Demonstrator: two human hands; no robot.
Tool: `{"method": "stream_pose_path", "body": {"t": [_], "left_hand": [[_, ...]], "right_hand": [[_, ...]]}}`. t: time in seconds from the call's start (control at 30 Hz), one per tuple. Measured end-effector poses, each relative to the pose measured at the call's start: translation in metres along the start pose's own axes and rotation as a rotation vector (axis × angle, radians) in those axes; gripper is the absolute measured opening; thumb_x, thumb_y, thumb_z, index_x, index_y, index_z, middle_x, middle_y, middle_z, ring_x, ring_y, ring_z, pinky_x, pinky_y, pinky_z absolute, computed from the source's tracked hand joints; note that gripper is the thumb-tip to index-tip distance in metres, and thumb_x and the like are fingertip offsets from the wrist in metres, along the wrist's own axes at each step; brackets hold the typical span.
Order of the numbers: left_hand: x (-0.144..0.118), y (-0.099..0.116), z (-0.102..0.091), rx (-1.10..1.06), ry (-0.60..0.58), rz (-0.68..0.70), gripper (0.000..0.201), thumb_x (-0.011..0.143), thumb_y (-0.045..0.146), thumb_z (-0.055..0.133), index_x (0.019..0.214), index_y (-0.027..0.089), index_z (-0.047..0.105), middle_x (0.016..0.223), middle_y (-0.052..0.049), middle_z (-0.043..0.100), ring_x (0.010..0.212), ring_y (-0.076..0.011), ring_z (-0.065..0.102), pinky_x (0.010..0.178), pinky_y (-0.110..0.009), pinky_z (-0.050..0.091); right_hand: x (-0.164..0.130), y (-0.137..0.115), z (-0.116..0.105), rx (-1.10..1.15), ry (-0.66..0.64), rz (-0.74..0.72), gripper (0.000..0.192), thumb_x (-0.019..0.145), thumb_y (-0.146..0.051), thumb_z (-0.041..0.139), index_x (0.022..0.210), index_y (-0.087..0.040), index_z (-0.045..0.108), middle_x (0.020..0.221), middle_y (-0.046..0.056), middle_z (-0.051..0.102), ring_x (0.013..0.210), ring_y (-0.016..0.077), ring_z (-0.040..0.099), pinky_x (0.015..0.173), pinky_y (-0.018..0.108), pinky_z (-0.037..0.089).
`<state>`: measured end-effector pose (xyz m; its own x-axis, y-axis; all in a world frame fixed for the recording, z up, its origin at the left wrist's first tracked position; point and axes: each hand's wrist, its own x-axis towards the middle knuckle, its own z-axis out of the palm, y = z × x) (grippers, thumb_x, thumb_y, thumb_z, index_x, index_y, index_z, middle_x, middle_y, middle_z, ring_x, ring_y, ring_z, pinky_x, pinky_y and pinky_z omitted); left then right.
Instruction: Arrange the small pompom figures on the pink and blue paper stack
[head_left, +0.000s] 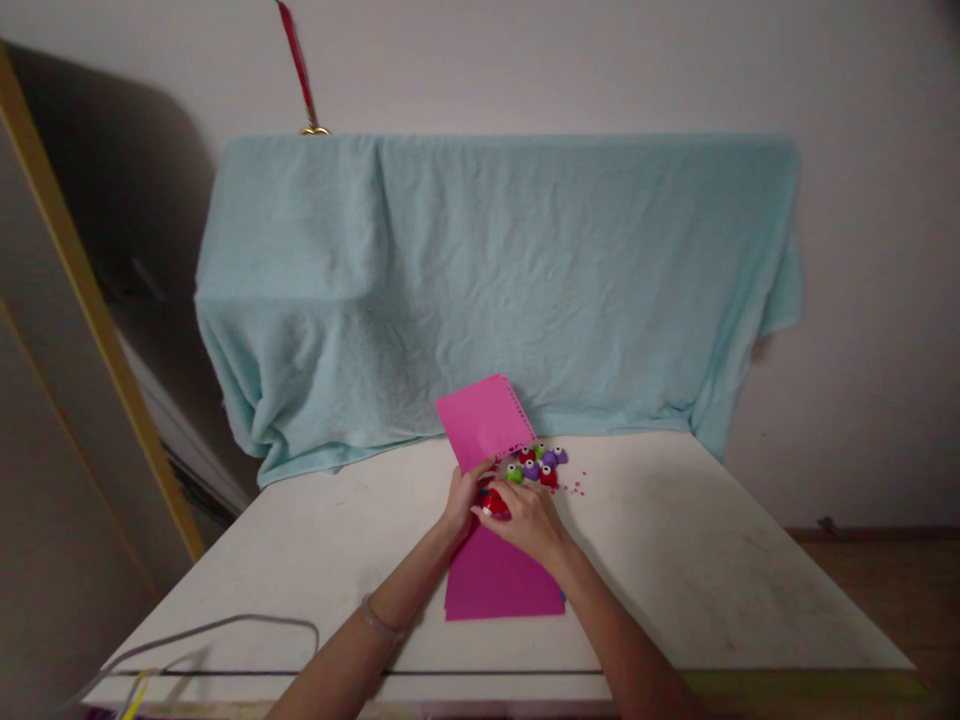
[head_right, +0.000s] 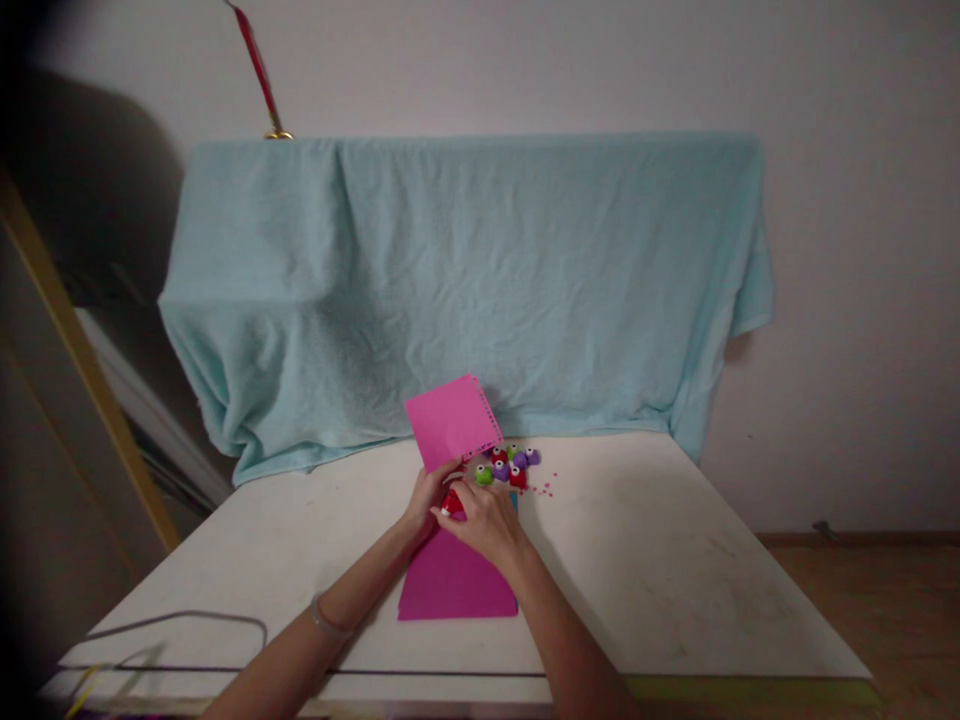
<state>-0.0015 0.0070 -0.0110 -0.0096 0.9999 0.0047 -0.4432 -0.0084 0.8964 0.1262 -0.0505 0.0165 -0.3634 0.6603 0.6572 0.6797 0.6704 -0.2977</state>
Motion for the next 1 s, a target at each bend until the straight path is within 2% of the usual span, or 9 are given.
{"method": "stream_pose_path", "body": {"t": [0.3, 0.43, 0.6, 0.67, 0.8, 0.9, 1.0], "left_hand": [[-0.001, 0.003, 0.002, 0.001, -0.031, 0.033, 0.031, 0.062, 0.032, 0.076, 0.081, 0.008, 0.071, 0.077, -0.009, 0.070, 0.069, -0.0174, 0.064, 0.067, -0.027, 0.049], [-0.002, 0.002, 0.001, 0.007, -0.004, -0.004, 0.030, 0.063, 0.035, 0.075, 0.078, 0.009, 0.071, 0.074, -0.008, 0.069, 0.065, -0.0171, 0.063, 0.063, -0.027, 0.048], [-0.007, 0.004, 0.004, 0.000, -0.066, 0.010, 0.028, 0.067, 0.035, 0.074, 0.077, 0.010, 0.071, 0.074, -0.008, 0.070, 0.064, -0.0173, 0.063, 0.066, -0.028, 0.048], [-0.007, 0.004, 0.004, 0.022, -0.091, 0.013, 0.028, 0.069, 0.036, 0.072, 0.077, 0.009, 0.071, 0.074, -0.009, 0.070, 0.064, -0.0172, 0.062, 0.067, -0.029, 0.047], [-0.005, 0.002, 0.003, 0.047, -0.098, 0.042, 0.031, 0.072, 0.039, 0.070, 0.074, 0.008, 0.071, 0.072, -0.010, 0.069, 0.065, -0.0175, 0.062, 0.069, -0.029, 0.046], [-0.002, 0.000, 0.001, 0.043, -0.105, 0.035, 0.032, 0.072, 0.039, 0.069, 0.071, 0.008, 0.071, 0.069, -0.011, 0.068, 0.064, -0.0171, 0.062, 0.068, -0.028, 0.046], [0.000, -0.002, 0.000, 0.037, -0.107, 0.024, 0.031, 0.073, 0.039, 0.067, 0.071, 0.008, 0.071, 0.070, -0.011, 0.068, 0.064, -0.0169, 0.062, 0.069, -0.028, 0.046]], "right_hand": [[0.002, -0.003, -0.004, 0.059, 0.003, 0.024, 0.030, 0.084, -0.045, 0.064, 0.102, -0.021, 0.064, 0.089, 0.007, 0.071, 0.082, 0.0226, 0.066, 0.077, 0.032, 0.048], [0.002, -0.003, -0.006, 0.100, 0.019, 0.095, 0.031, 0.084, -0.049, 0.062, 0.095, -0.020, 0.065, 0.078, 0.006, 0.069, 0.075, 0.0219, 0.066, 0.073, 0.030, 0.048], [0.003, -0.004, -0.011, 0.250, 0.101, 0.234, 0.028, 0.089, -0.045, 0.055, 0.096, -0.019, 0.064, 0.077, 0.005, 0.068, 0.068, 0.0194, 0.064, 0.067, 0.028, 0.048], [0.005, -0.005, -0.015, 0.324, 0.163, 0.267, 0.027, 0.092, -0.041, 0.049, 0.101, -0.020, 0.063, 0.086, 0.006, 0.068, 0.074, 0.0193, 0.064, 0.070, 0.028, 0.048], [0.007, -0.001, -0.018, 0.421, 0.376, 0.399, 0.031, 0.094, -0.040, 0.044, 0.111, -0.019, 0.058, 0.101, 0.009, 0.067, 0.085, 0.0211, 0.063, 0.072, 0.029, 0.049], [0.006, 0.010, -0.015, 0.483, 0.526, 0.511, 0.037, 0.094, -0.044, 0.042, 0.115, -0.017, 0.054, 0.097, 0.011, 0.067, 0.079, 0.0210, 0.063, 0.065, 0.029, 0.048], [0.004, 0.025, -0.010, 0.524, 0.648, 0.634, 0.042, 0.090, -0.050, 0.047, 0.115, -0.017, 0.050, 0.083, 0.007, 0.066, 0.066, 0.0187, 0.061, 0.058, 0.027, 0.045]]}}
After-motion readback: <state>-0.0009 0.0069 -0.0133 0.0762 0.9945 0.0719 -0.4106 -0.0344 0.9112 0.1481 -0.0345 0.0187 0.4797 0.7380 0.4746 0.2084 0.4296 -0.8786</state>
